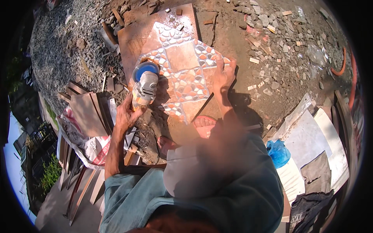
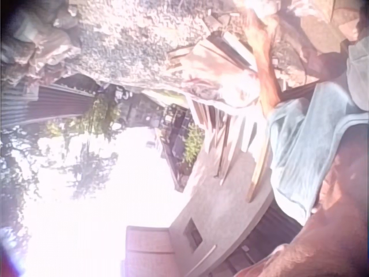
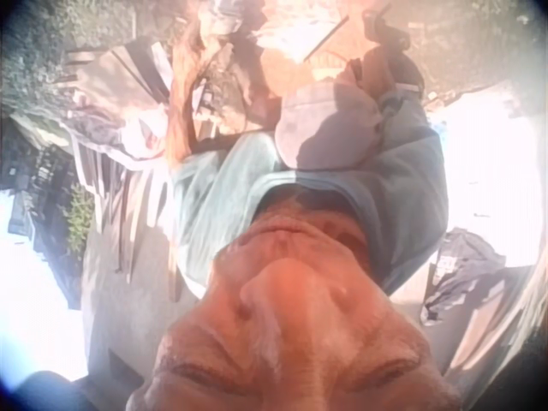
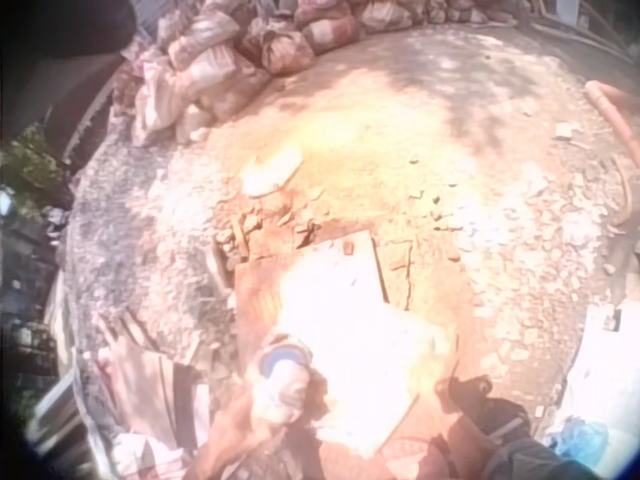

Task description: The person uses an angle grinder to cut a patterned ceramic tile placed on the ground. They cut a circular hole and then trim the edges of the tile, adjusting its position as needed.

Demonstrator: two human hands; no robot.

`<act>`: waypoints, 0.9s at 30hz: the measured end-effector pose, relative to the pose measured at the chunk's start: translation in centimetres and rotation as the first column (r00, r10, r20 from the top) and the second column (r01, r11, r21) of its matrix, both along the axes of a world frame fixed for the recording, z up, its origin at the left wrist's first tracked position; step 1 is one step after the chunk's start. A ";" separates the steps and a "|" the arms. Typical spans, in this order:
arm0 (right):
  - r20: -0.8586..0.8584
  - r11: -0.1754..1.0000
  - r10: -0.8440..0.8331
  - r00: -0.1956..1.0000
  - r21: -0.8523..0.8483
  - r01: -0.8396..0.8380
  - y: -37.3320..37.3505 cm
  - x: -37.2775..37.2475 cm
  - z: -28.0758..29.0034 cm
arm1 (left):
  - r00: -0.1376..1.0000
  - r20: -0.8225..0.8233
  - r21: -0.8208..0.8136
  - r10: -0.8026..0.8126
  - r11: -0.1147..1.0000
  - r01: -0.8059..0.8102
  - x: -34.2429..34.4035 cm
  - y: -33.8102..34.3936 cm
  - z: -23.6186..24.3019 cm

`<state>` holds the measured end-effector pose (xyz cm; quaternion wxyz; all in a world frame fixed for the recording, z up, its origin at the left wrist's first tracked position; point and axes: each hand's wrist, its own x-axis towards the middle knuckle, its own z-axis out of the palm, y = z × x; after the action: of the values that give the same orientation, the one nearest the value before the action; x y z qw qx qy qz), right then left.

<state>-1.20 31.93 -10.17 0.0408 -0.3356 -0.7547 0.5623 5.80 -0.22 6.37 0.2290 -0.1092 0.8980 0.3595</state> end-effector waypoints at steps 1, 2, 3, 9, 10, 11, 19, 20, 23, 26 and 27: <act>0.013 1.000 -0.008 1.000 0.004 0.008 0.0 0.0 -0.1 | 1.000 0.020 -0.024 -0.003 1.000 0.003 -0.1 0.1 0.1; 0.026 1.000 -0.016 1.000 0.008 0.016 0.0 0.1 -0.2 | 1.000 0.003 -0.002 0.006 1.000 -0.006 -0.1 0.3 0.1; 0.036 1.000 -0.022 0.999 0.009 0.021 -0.1 0.1 -0.4 | 1.000 -0.016 0.017 0.017 1.000 -0.016 0.0 0.5 0.1; 0.003 0.999 -0.046 0.999 -0.026 0.046 0.0 0.5 -0.7 | 1.000 0.014 -0.074 -0.018 0.997 0.019 0.3 0.2 -0.1; -0.014 0.998 -0.061 0.998 -0.030 0.061 -0.1 0.4 -0.4 | 0.999 0.033 -0.065 -0.006 0.998 0.008 0.2 0.4 0.0; -0.032 0.997 -0.076 0.997 -0.035 0.075 -0.2 0.4 0.0 | 0.998 -0.054 -0.078 -0.037 0.996 0.033 0.7 0.0 -0.8; 0.041 0.978 -0.095 0.995 -0.183 0.101 -0.5 1.1 1.9 | 1.000 0.014 -0.038 0.022 0.999 -0.022 -0.5 1.5 1.0; 0.054 0.985 -0.090 0.994 -0.144 0.097 -0.5 1.2 1.9 | 0.999 0.015 -0.031 0.035 0.999 -0.035 -0.6 1.7 1.1; 0.060 0.986 -0.084 0.995 -0.137 0.092 -0.6 1.7 2.6 | 0.999 -0.028 -0.035 0.035 0.999 -0.036 -0.4 1.8 0.7; 0.073 0.979 -0.039 0.997 -0.199 0.053 -0.4 2.6 5.2 | 0.997 0.034 -0.018 0.064 0.998 -0.063 -0.5 1.7 0.6; 0.080 0.974 -0.021 0.997 -0.223 0.038 -0.4 3.0 5.9 | 0.997 0.038 -0.022 0.066 0.998 -0.065 -0.5 1.7 0.6</act>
<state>1.77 31.53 -4.27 -0.0182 -0.3706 -0.6822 0.6300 5.27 1.44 7.01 0.2335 -0.1479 0.8929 0.3554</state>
